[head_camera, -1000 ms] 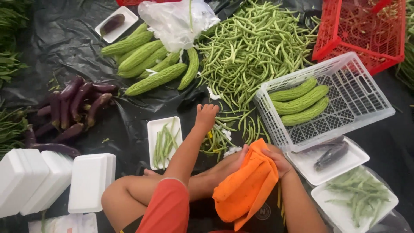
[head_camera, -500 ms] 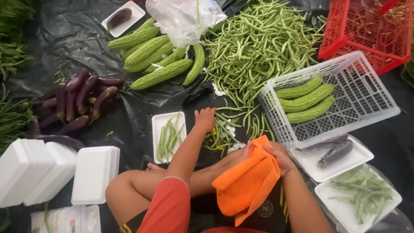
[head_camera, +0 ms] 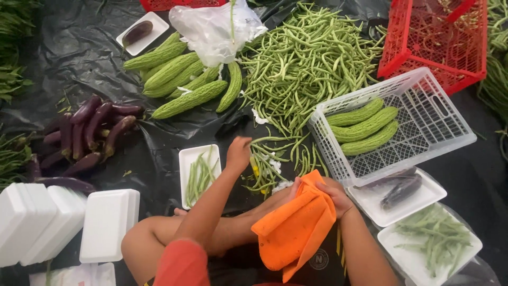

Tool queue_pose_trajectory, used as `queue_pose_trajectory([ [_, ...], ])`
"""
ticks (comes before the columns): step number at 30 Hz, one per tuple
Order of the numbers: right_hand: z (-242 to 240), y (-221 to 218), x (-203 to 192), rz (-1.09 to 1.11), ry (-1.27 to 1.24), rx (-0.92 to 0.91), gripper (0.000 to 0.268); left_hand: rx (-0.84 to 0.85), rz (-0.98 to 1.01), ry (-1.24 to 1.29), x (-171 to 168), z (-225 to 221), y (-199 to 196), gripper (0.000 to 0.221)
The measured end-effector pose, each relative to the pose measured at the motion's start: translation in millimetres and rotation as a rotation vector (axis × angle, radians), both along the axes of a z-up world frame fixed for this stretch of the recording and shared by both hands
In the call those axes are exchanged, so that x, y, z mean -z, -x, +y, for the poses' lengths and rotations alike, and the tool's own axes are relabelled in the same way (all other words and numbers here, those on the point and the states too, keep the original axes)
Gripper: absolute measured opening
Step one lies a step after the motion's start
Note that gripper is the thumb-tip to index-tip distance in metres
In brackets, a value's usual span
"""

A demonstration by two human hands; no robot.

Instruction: A person sitting on the floor cleans long beans with a cloth and organizes them into a tray among other vegetables.

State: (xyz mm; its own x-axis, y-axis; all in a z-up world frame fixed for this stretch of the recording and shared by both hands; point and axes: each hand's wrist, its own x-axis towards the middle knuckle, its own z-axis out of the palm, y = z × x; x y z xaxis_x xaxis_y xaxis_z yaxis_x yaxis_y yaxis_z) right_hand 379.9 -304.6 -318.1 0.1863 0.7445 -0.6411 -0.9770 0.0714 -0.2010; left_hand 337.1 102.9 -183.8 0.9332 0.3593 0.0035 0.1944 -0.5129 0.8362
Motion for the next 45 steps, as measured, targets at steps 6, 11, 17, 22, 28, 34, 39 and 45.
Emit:
queue_pose_trajectory([
  [6, -10.7, -8.2, 8.6, -0.024, 0.014, -0.041, 0.065, -0.309, 0.147, 1.035, 36.9, -13.7, 108.4, 0.039],
  [11, 1.1, 3.1, -25.9, -0.101, 0.021, 0.029, 0.060, -0.298, 0.116, 1.252, -12.7, -34.1, 194.6, 0.043],
  [17, 1.1, 37.1, -55.1, -0.233, 0.038, 0.175, 0.051, -0.308, 0.051, 1.501, -49.3, -54.9, 265.9, 0.038],
  [22, 2.2, 89.4, -85.6, -0.338, 0.046, 0.307, 0.045, -0.338, 0.125, 1.466, -71.1, -59.4, 294.1, 0.037],
  [28, -7.9, 164.0, -126.5, -0.471, 0.039, 0.537, 0.037, -0.242, 0.056, 1.422, -109.4, -75.4, 298.3, 0.043],
  [34, 81.9, 247.5, -259.0, -0.839, -0.046, 0.163, 0.047, -0.196, -0.030, 1.559, -131.3, -124.5, 304.1, 0.039],
  [39, 116.6, 289.8, -329.9, -1.996, 0.074, -0.211, 0.054, 0.035, -0.005, 1.264, -151.9, -133.4, 326.2, 0.038],
  [45, 101.5, 294.5, -302.2, -1.916, 0.072, -0.362, 0.057, 0.288, 0.076, 0.892, -170.6, -127.1, 346.7, 0.014],
])
